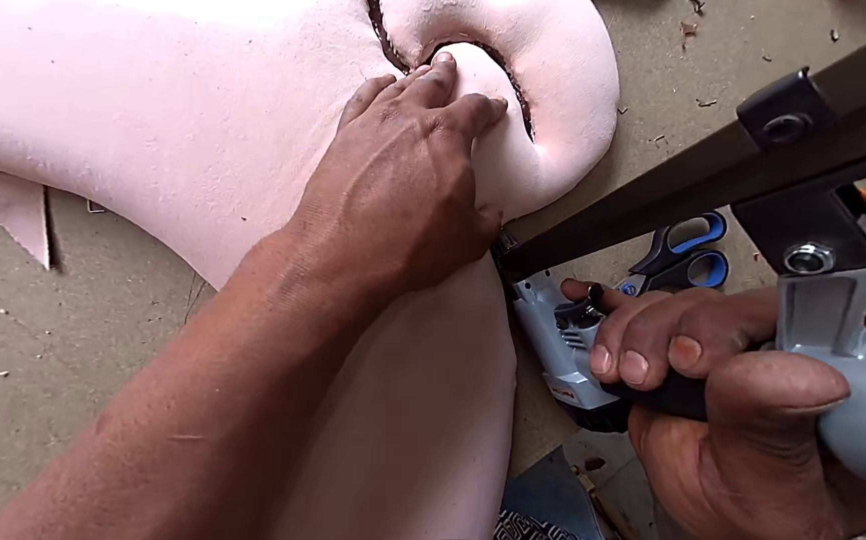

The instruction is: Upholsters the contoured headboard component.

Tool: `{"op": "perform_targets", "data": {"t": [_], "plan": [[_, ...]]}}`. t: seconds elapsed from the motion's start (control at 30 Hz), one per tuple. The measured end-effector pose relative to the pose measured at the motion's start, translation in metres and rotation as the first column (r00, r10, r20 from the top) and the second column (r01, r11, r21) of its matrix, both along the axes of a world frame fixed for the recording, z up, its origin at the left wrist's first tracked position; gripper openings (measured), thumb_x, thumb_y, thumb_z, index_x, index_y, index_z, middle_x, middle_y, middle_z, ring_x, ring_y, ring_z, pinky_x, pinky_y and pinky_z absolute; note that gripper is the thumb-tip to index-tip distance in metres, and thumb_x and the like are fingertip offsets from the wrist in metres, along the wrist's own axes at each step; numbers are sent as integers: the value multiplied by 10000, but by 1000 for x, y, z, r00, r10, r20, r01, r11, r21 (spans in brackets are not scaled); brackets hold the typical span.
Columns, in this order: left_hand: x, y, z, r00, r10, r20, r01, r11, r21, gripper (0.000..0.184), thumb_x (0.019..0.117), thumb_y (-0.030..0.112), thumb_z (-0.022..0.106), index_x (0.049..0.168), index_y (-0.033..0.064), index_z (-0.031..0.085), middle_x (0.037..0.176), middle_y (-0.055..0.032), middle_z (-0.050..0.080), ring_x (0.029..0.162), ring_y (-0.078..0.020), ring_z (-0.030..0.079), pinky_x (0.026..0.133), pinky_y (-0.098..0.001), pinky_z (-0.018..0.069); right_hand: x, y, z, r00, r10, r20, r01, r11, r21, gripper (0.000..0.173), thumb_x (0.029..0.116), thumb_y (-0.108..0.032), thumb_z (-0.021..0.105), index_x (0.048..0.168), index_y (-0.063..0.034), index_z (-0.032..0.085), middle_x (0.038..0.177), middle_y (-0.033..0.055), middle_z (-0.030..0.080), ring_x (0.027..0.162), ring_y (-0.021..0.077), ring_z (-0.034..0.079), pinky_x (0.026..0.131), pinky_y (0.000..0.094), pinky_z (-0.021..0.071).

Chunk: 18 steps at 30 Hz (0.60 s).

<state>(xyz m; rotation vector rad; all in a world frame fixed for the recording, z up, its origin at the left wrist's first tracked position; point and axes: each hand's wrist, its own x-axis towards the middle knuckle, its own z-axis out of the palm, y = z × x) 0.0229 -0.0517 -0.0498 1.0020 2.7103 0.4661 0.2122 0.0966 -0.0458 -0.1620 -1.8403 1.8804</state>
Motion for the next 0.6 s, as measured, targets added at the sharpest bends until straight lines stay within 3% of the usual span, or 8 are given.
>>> {"op": "perform_targets", "data": {"t": [0.17,0.23,0.37,0.6], "plan": [[3,3,3,1000,7,-7,-7,1000,-16,782,798,576,664,1509,287,518,1606,-151,420,1488,-294,394,1203,-526,266,-5,-2,-1,1000,-2,-8,3,999,34,216,983,-378,690,894,-192,624,658,-60,566,605,115,624,784,419,643],[3,3,4,1000,10,1,-10,1000,-21,781,790,558,671,1508,292,517,1613,-148,413,1494,-291,388,1201,-531,268,-7,-1,-1,1000,-3,-11,4,999,41,212,986,-377,687,899,-192,630,656,-64,570,606,113,625,801,429,639],[1,2,2,1000,10,-6,-11,1000,-12,779,764,569,667,1487,310,538,1603,-136,429,1465,-289,423,1165,-538,307,-11,-1,-2,1000,-26,-7,27,998,58,213,974,-357,705,872,-190,620,647,-61,564,584,118,616,739,415,645],[0,2,3,1000,13,-5,-13,1000,-7,778,758,551,673,1486,308,548,1571,-111,475,1454,-281,433,1143,-539,326,-14,-3,-2,1000,-21,-5,21,998,67,172,966,-318,713,892,-186,631,667,-61,575,603,114,620,774,427,643]]}}
